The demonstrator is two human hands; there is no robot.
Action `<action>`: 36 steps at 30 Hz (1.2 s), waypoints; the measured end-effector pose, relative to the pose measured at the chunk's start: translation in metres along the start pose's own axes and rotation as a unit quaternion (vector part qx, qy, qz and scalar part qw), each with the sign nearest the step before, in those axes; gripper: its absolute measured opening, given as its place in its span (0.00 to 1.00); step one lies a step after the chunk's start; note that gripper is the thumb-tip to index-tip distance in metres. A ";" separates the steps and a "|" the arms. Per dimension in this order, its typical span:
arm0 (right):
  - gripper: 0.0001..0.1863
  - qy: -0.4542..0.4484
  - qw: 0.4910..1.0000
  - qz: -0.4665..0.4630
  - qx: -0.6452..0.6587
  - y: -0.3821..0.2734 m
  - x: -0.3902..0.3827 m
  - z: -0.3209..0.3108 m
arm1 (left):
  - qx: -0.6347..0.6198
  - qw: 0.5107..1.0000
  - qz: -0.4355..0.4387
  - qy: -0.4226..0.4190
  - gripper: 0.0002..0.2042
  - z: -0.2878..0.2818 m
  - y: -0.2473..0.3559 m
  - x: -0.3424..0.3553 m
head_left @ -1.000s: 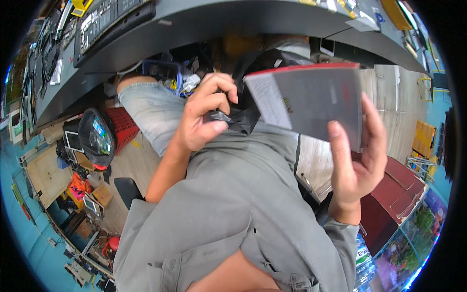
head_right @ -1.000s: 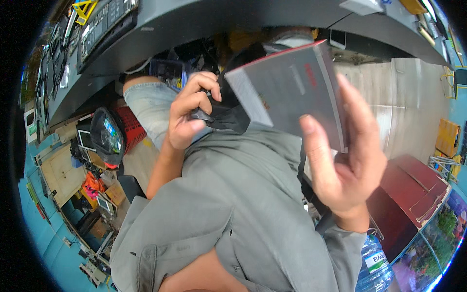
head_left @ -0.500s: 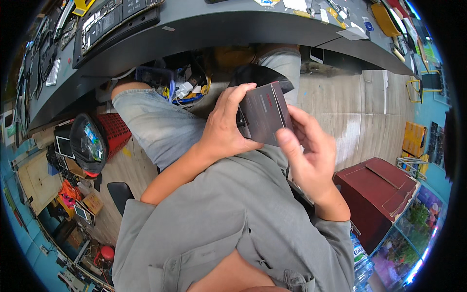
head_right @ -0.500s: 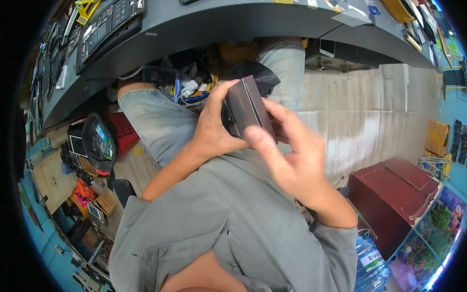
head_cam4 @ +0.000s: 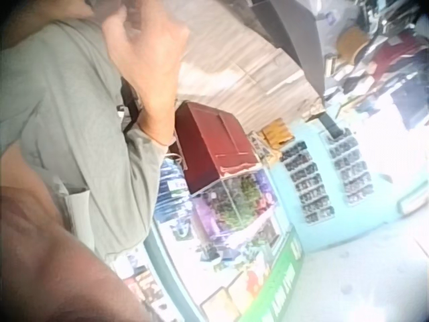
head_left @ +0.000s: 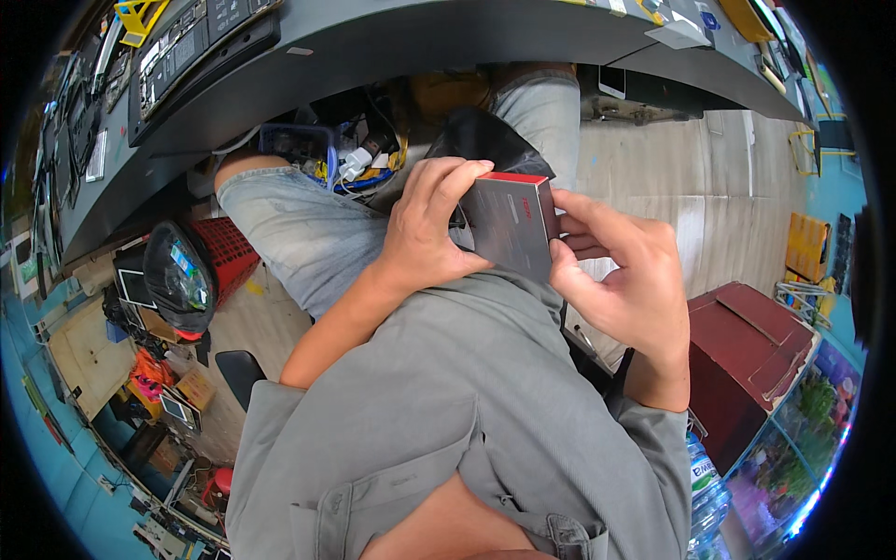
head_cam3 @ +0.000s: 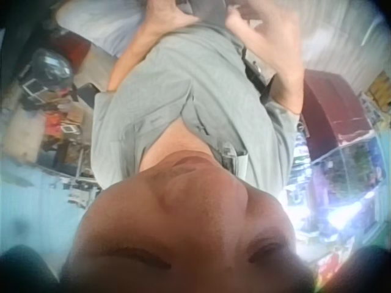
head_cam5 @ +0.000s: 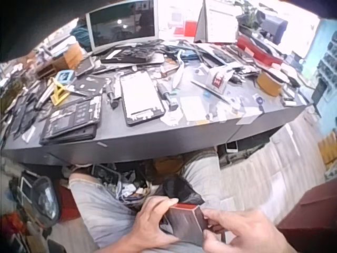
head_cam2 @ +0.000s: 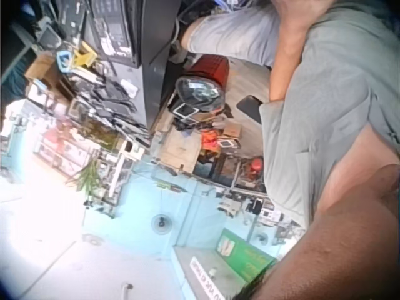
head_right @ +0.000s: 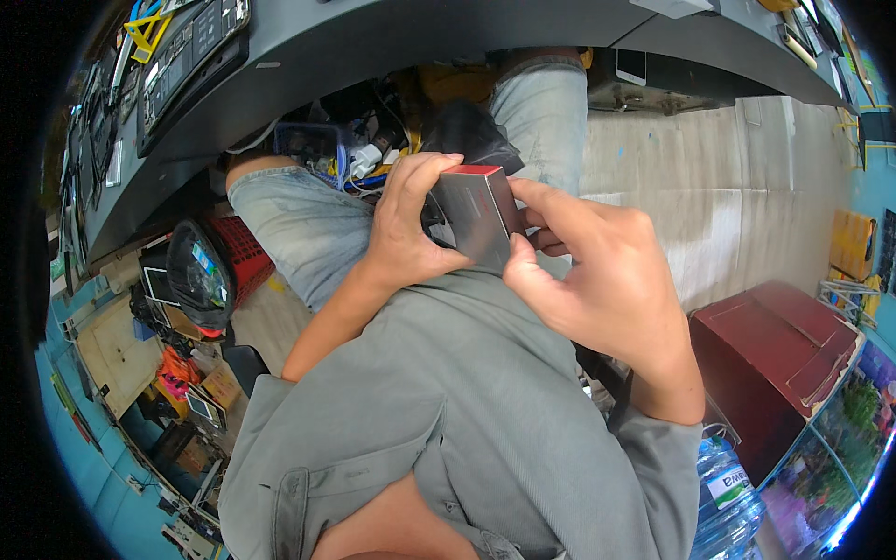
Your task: The person disassembles a smartphone, removes the back cover, and uses a screwdriver to unscrew internal components. They then open a new battery package, peel off protective film, and prepare to install the battery into the phone.
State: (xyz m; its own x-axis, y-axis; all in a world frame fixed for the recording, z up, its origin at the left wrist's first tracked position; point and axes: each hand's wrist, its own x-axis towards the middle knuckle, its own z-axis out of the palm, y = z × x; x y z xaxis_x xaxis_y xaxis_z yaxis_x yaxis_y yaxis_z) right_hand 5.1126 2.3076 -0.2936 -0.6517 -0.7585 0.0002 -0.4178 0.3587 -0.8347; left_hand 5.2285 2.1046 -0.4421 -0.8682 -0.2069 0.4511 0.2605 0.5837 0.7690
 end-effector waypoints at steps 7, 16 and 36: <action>0.21 -0.026 0.998 0.036 -0.040 -0.007 0.007 0.001 | 0.001 0.998 -0.046 -0.050 0.54 -0.001 0.003 -0.003; 0.12 0.007 0.994 0.026 -0.108 -0.006 0.005 0.017 | 0.011 0.997 -0.061 -0.053 0.57 0.002 0.003 -0.004; 0.35 -0.012 0.996 -0.085 0.035 -0.013 0.006 0.021 | -0.174 0.984 0.012 0.029 0.58 0.006 -0.035 -0.016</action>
State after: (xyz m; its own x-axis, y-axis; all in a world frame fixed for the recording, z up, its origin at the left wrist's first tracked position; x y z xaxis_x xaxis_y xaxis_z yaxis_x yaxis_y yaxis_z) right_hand 5.1276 2.2869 -0.2949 -0.5601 -0.8179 0.1316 -0.4742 0.1863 -0.8605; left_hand 5.2309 2.0927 -0.4789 -0.8372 -0.2474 0.4877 0.4176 0.2867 0.8622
